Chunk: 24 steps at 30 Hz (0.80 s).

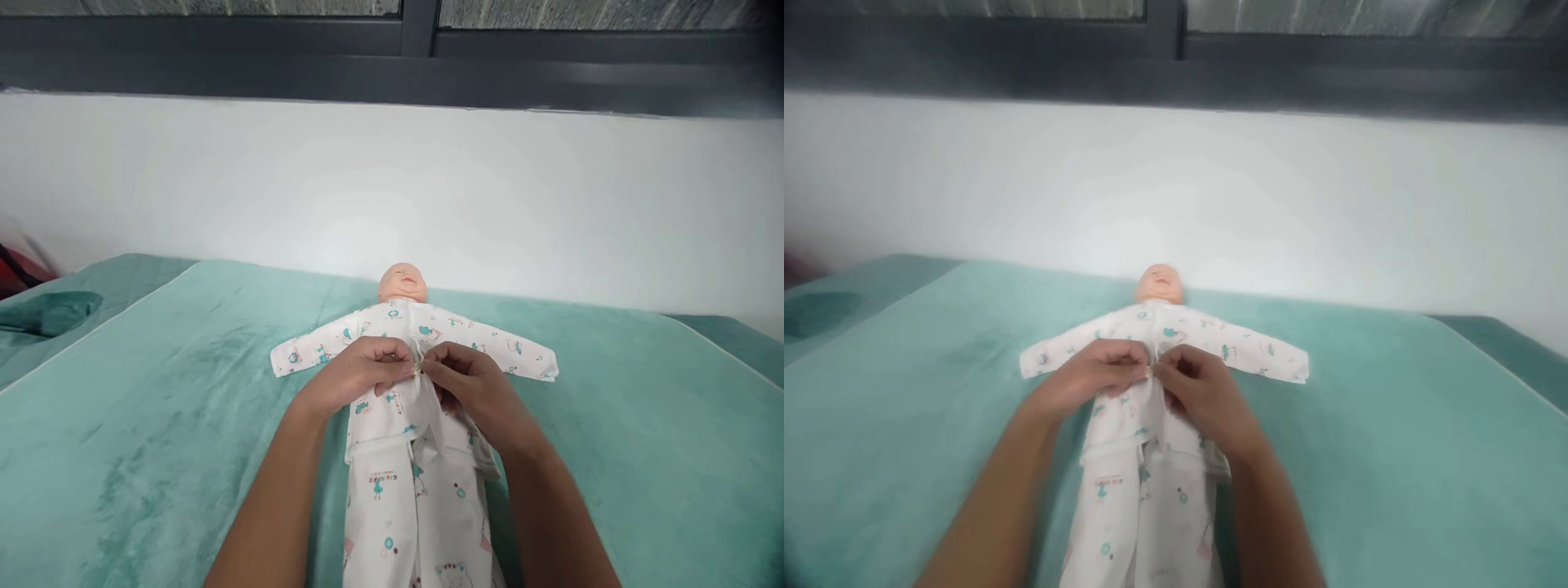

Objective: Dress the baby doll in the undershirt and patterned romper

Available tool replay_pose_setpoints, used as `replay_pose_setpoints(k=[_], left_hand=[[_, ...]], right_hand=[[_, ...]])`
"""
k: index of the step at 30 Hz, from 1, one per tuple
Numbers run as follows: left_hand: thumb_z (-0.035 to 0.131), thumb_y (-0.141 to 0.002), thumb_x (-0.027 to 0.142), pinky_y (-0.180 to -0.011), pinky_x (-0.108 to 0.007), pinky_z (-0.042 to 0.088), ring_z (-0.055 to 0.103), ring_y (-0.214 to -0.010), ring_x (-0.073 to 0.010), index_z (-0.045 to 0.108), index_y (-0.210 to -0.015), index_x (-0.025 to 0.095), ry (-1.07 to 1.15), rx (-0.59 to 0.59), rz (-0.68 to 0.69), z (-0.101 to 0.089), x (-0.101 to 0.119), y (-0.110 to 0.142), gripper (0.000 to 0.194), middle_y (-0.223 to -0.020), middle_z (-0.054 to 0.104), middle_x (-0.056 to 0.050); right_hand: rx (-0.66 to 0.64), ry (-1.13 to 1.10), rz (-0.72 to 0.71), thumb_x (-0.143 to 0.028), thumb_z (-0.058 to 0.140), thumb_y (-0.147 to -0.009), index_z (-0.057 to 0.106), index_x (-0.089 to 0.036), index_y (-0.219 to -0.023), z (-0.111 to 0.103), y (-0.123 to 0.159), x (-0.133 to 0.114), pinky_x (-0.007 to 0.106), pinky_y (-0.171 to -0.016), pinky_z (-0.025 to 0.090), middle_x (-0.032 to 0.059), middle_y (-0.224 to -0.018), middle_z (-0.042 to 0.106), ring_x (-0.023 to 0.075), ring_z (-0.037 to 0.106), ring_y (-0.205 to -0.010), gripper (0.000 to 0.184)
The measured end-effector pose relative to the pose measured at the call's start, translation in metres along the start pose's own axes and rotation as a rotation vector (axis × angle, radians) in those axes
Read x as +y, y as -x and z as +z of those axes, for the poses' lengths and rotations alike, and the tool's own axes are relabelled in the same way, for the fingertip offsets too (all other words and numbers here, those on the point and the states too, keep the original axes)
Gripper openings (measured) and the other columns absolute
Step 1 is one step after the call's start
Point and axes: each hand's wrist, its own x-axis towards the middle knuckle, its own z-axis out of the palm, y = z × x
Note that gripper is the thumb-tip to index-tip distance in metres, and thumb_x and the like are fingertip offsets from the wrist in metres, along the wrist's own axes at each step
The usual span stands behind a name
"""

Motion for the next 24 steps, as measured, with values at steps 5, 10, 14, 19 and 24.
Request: replay_pose_setpoints(k=[5,10,14,19,24], left_hand=[[0.053,-0.086,0.035,-0.053,-0.025,0.026,0.035,-0.053,-0.0087,0.055,-0.073,0.017,-0.038,-0.016,-0.001,0.0,0.0,-0.001,0.022,-0.055,0.039,0.005],[0.052,-0.087,0.037,-0.052,-0.024,0.026,0.035,-0.054,-0.0089,0.056,-0.075,0.018,-0.065,-0.014,-0.019,0.001,0.002,0.0,0.023,-0.056,0.039,0.005],[0.05,-0.087,0.042,-0.052,-0.023,0.029,0.036,-0.054,-0.0094,0.056,-0.077,0.018,-0.125,0.004,-0.031,0.002,0.004,0.001,0.027,-0.056,0.04,0.005],[0.055,-0.082,0.049,-0.048,-0.023,0.025,0.034,-0.054,-0.009,0.053,-0.072,0.018,-0.15,0.034,-0.068,0.005,0.005,0.001,0.033,-0.061,0.038,0.004],[0.058,-0.08,0.05,-0.045,-0.023,0.019,0.031,-0.053,-0.0085,0.05,-0.068,0.019,-0.175,0.074,-0.087,0.008,0.003,0.0,0.034,-0.061,0.036,0.004]], right_hand=[[-0.043,-0.035,0.003,-0.046,0.059,-0.084,0.056,-0.019,-0.075,-0.001,0.001,-0.003,0.025,-0.05,0.035,-0.0015,-0.058,0.057,0.011,0.048,-0.053,0.029],[-0.051,-0.025,0.019,-0.045,0.057,-0.085,0.055,-0.02,-0.082,-0.001,0.002,-0.003,0.023,-0.047,0.034,-0.0042,-0.054,0.052,0.01,0.046,-0.048,0.025],[-0.061,0.007,0.053,-0.042,0.063,-0.08,0.053,-0.023,-0.091,-0.001,0.004,-0.005,0.022,-0.043,0.031,-0.0075,-0.058,0.047,0.0091,0.046,-0.047,0.025],[-0.08,0.044,0.064,-0.036,0.065,-0.077,0.051,-0.023,-0.089,0.001,0.008,-0.016,0.021,-0.045,0.032,-0.0084,-0.064,0.046,0.0071,0.044,-0.049,0.023],[-0.058,0.087,0.079,-0.031,0.063,-0.078,0.048,-0.022,-0.083,0.004,0.009,-0.021,0.021,-0.044,0.031,-0.0082,-0.063,0.045,0.0066,0.041,-0.049,0.018]])
